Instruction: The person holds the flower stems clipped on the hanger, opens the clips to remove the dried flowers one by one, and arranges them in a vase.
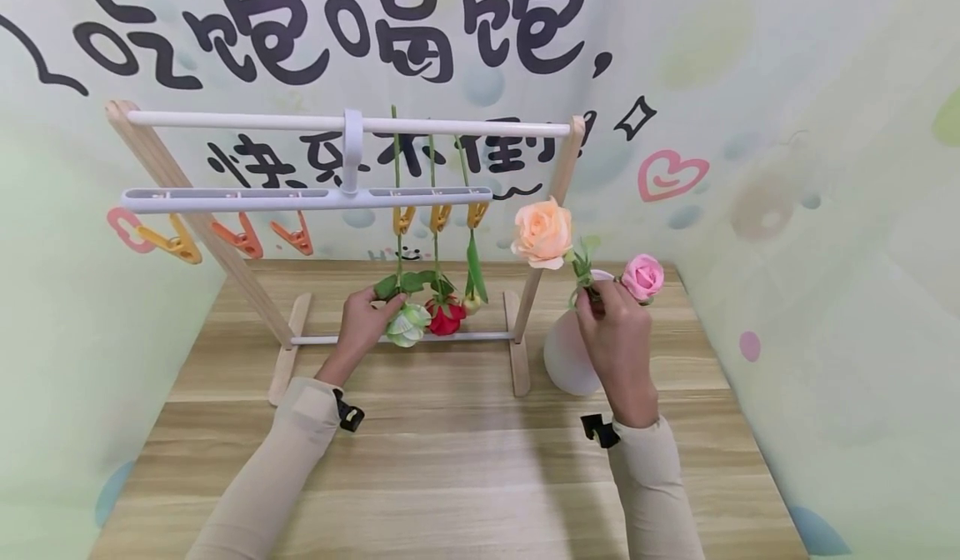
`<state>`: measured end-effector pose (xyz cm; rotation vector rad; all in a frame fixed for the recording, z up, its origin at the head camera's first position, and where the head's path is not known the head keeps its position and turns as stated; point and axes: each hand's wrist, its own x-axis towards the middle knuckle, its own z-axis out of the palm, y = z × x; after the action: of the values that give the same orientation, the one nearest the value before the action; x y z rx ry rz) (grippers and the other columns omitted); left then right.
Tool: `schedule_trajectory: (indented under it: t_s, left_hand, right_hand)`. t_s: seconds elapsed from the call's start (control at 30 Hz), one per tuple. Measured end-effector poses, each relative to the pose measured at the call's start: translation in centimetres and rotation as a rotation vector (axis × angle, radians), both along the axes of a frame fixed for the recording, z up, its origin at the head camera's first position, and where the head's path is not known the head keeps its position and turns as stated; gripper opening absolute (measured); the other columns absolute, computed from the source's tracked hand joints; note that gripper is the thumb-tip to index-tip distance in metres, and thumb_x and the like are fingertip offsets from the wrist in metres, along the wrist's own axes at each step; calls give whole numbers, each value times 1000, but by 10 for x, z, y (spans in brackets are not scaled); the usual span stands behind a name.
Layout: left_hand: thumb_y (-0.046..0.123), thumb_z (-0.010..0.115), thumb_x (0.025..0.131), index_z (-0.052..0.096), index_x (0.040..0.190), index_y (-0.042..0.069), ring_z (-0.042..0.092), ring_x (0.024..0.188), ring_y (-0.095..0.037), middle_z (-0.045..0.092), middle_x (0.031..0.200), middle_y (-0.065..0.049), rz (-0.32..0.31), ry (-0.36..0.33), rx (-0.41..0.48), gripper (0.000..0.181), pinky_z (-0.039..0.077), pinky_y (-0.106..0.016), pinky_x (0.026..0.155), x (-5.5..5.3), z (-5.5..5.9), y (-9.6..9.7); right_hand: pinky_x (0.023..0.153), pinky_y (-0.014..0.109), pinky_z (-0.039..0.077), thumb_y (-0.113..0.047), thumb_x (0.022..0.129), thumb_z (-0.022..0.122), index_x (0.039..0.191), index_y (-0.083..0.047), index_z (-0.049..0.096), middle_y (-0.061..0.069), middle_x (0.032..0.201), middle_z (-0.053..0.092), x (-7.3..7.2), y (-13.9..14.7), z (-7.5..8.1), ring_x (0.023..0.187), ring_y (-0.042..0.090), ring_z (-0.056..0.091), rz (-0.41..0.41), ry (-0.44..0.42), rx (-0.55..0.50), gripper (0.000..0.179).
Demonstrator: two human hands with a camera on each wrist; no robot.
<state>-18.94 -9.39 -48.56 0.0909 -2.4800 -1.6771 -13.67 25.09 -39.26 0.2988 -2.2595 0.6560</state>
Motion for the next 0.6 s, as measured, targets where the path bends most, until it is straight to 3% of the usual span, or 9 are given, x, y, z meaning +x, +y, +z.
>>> schedule_trajectory:
  t_s: [0.2,0.43,0.6]
  left_hand:
    - [19,71,92,72,111,-3,65,103,-28,71,109,-20,-4,-8,0,29,52,-43,87,0,0,0]
    - [21,71,92,72,110,-2,65,101,-28,72,108,-19,-6,-13,9,30,52,-42,85,0,-1,-1]
    - [21,71,92,72,110,-2,65,102,-28,72,108,-20,-7,-11,5,30,52,-42,85,1,0,-2]
  right_hand:
    - [55,47,55,-4,87,70,93,7,70,20,75,69,-1,5,-4,60,30,66,-20,-27,-24,12]
    - [50,25,45,-4,85,73,89,5,70,16,67,66,-2,11,-6,54,24,59,-62,-47,6,11]
    - [50,40,48,-5,84,72,94,5,66,20,69,66,-1,12,-4,53,29,58,-78,-121,43,15]
